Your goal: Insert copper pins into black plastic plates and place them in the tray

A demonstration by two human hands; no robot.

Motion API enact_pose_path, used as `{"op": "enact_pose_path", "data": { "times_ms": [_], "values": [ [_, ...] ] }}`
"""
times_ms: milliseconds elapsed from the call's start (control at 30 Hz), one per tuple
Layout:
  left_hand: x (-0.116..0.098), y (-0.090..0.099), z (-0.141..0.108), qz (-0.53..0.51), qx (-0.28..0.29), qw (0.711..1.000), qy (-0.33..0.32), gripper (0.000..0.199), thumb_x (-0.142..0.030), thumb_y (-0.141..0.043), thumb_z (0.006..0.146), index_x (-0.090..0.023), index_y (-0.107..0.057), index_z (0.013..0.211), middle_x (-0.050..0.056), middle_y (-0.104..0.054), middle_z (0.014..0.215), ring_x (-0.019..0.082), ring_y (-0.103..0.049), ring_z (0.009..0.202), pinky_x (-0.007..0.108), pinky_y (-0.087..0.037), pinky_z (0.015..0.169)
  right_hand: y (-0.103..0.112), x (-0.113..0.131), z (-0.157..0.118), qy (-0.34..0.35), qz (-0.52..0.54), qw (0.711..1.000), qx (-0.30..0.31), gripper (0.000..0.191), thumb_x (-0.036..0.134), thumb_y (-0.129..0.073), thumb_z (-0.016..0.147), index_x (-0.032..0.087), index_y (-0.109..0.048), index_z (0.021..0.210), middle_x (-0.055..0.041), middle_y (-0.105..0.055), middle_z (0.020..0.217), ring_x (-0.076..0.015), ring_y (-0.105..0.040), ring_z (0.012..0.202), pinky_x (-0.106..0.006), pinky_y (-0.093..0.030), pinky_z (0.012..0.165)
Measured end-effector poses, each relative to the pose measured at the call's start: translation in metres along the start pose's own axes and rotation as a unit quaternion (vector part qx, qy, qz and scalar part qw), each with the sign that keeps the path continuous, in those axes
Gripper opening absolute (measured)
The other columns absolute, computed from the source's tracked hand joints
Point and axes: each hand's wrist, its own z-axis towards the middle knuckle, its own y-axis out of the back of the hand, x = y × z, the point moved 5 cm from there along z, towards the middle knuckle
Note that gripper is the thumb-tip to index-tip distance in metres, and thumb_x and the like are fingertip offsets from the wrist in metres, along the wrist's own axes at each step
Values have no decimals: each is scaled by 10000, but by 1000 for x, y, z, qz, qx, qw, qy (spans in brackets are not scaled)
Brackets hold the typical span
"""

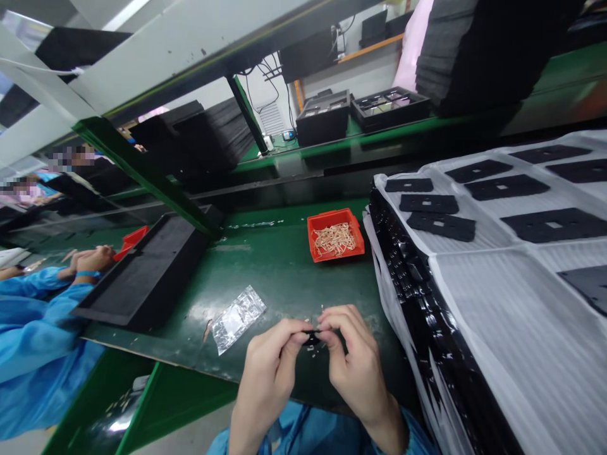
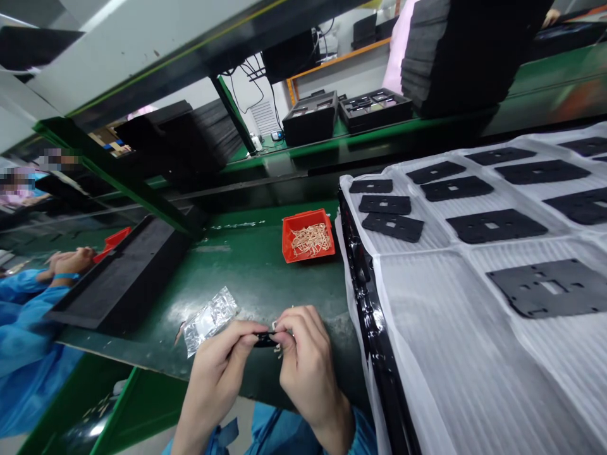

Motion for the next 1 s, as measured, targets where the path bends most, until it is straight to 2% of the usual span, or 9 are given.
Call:
{"op": "enact_pose_path", "data": {
  "times_ms": [133, 200, 300, 400, 467, 567, 700, 800, 1000],
  "values": [
    [-8, 0, -7, -7, -7, 995, -95, 211, -93, -561, 1057, -192, -746, 1083, -1, -726, 828, 97, -724, 700, 161, -540, 649, 4, 7, -4, 15, -5, 999, -49, 281, -34, -451, 973, 195, -574, 864, -23, -607, 799, -154, -585, 786, -271, -511, 679],
    [-14, 1, -12, -12, -20, 991, -131, 221, -65, -552, 1059, -160, -750, 1087, 37, -727, 896, 116, -753, 756, 183, -572, 656, 7, 12, -7, 35, 1, 997, -73, 298, -62, -446, 953, 189, -590, 879, -26, -617, 804, -156, -592, 792, -284, -529, 688],
    [-29, 7, -18, -2, -68, 979, -194, 170, -81, -591, 1061, -130, -755, 1072, 78, -746, 1052, 156, -787, 892, 240, -635, 748, 14, 24, -9, 89, 23, 990, -110, 281, -80, -517, 943, 166, -652, 917, -39, -676, 857, -163, -646, 833, -322, -586, 737],
    [-42, 11, -18, -1, -112, 965, -238, 124, -131, -631, 1062, -107, -750, 1033, 69, -744, 1117, 148, -777, 908, 247, -658, 747, 20, 32, -8, 115, 34, 983, -140, 155, 48, -596, 1022, 150, -686, 948, -59, -716, 913, -173, -683, 860, -358, -622, 752],
    [-47, 13, -17, -10, -144, 958, -249, 149, -169, -640, 1066, -99, -737, 977, 62, -739, 1132, 134, -763, 894, 233, -662, 716, 22, 35, -6, 114, 36, 981, -151, 134, 167, -615, 1062, 146, -687, 950, -65, -720, 924, -174, -692, 855, -370, -630, 740],
    [-50, 14, -16, -24, -167, 953, -253, 217, -228, -626, 1082, -93, -726, 944, 58, -742, 1123, 125, -755, 872, 229, -663, 693, 24, 37, -5, 127, 47, 976, -168, 152, 222, -634, 1063, 139, -676, 944, -61, -728, 912, -165, -701, 831, -372, -632, 719],
    [-50, 14, -16, -35, -123, 967, -220, 273, -311, -609, 1092, -105, -744, 974, 58, -765, 1055, 126, -762, 821, 241, -649, 667, 21, 42, -5, 156, 31, 965, -206, 107, 158, -636, 1052, 138, -676, 956, -46, -735, 882, -162, -710, 803, -369, -630, 689],
    [-49, 16, -19, -29, -118, 975, -185, 276, -341, -610, 1089, -129, -752, 982, 44, -776, 977, 123, -764, 788, 243, -624, 675, 20, 45, -8, 174, 6, 954, -243, 119, 101, -645, 1029, 110, -693, 921, -50, -713, 850, -165, -695, 789, -368, -623, 676],
    [-42, 11, -26, -27, -81, 987, -138, 201, -295, -604, 1096, -154, -747, 1079, 47, -788, 927, 143, -762, 785, 247, -589, 624, 22, 37, -11, 192, -34, 966, -168, 153, 3, -602, 998, 102, -716, 972, -57, -731, 891, -179, -697, 856, -375, -624, 733]
  ]
}}
